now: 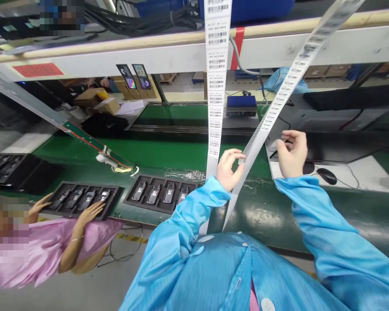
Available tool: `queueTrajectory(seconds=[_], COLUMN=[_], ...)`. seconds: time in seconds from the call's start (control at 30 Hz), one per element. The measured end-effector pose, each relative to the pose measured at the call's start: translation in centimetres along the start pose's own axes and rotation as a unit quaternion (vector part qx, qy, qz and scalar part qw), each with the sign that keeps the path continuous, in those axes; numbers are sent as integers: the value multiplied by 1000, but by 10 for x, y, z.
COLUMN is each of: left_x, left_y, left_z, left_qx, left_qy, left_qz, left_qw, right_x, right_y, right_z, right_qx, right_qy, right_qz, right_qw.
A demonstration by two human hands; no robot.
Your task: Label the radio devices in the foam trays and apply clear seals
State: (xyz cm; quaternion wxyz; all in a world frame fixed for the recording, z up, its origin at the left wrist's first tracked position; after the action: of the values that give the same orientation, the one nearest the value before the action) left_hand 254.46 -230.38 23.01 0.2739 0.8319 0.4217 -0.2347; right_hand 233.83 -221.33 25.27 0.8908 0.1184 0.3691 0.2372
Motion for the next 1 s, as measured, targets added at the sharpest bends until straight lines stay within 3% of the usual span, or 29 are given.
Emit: queueTrajectory(seconds=[0.13, 0.2, 0.27, 0.37, 0.43, 0.47, 0.5, 0.6, 0.7, 0.8, 0.9, 1.0], left_x=[-35, -31, -9, 57, 120, 155, 191, 277, 332, 365, 388, 409], left_y=[-19, -24, -23, -8, 14, 27, 41, 80, 102, 106, 110, 126], left_z=[-13, -24, -25, 4, 41, 63, 85, 129, 150, 154, 153, 160], left_qx=[-29, -31, -42, -84, -123, -141, -162, -187, -193, -200, -210, -203], left_qy=[-20, -35, -27, 57, 162, 243, 325, 428, 492, 539, 572, 602], left_qz=[-14, -27, -47, -123, -184, -205, -226, -261, -293, -338, -393, -432], left_qw=[999, 999, 998, 987, 962, 938, 904, 845, 796, 745, 689, 640], right_x=[-23, -23, -15, 17, 55, 80, 105, 176, 225, 254, 275, 296], right_y=[-14, -13, -10, -15, -28, -36, -44, -72, -100, -129, -160, -186], right_z=[17, 14, -5, -71, -132, -163, -186, -228, -237, -227, -209, -188], right_qx=[-33, -70, -106, -146, -129, -100, -85, -70, -78, -87, -94, -73], right_qy=[14, 16, 21, -25, -170, -267, -323, -432, -492, -498, -470, -418], right_qz=[25, 18, -3, -40, -21, 5, 40, 164, 280, 371, 443, 488], right_qw=[999, 997, 994, 988, 977, 958, 942, 884, 821, 779, 758, 763])
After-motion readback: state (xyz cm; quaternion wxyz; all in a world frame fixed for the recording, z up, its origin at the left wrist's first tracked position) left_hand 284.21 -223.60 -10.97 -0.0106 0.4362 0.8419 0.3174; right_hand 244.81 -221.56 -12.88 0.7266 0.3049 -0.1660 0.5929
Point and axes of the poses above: each hand's wrist, its own x-axis away from the middle knuckle, its own y-axis out of the back of the hand, z = x × y, the point moved 5 cm from there along -x, towards the middle knuckle, and after that the axes turned 2 degrees about z, right-handed, at the moved point
